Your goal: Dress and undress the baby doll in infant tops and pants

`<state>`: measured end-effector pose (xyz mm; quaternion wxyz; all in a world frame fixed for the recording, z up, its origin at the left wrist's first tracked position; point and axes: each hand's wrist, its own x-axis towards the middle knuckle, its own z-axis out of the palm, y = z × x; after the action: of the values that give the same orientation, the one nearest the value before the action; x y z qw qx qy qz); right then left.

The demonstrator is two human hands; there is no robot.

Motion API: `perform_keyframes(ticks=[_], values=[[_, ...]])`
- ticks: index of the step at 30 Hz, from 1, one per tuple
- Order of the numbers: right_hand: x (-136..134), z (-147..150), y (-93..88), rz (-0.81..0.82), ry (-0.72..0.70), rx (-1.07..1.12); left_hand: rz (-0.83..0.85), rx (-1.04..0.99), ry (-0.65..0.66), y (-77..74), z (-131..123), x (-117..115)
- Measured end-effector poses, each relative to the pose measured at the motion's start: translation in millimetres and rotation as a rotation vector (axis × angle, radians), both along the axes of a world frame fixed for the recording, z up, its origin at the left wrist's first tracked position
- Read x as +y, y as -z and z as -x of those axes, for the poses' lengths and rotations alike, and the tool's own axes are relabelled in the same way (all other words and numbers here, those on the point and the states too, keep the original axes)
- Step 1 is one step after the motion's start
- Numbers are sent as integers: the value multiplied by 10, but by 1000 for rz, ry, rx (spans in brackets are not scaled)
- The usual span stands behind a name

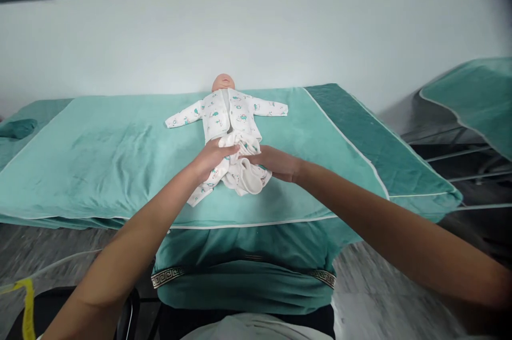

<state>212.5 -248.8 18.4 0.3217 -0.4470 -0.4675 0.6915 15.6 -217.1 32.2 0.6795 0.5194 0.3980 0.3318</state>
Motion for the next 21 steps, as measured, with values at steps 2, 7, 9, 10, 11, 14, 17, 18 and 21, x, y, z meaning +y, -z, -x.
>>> perform_keyframes(ticks=[2,7,9,10,11,14,17,18,21], values=[[-80,-18,235,44,109,-44,-81,209,31,82,-66,15],[-251,3,653,-23,293,-196,-463,786,262,155,-202,88],[-299,21,756,-87,338,-275,-547,906,371,147,-211,100],[-319,28,802,-119,352,-295,-562,914,406,142,-204,98],[-337,34,844,-152,370,-299,-565,892,420,138,-193,92],[-375,50,939,-209,432,-231,-496,740,376,141,-158,53],[-367,63,974,-229,486,-78,-397,589,341,141,-154,10],[-349,63,975,-242,507,-28,-357,527,341,132,-156,2],[-247,48,968,-331,596,35,-167,330,373,75,-136,24]])
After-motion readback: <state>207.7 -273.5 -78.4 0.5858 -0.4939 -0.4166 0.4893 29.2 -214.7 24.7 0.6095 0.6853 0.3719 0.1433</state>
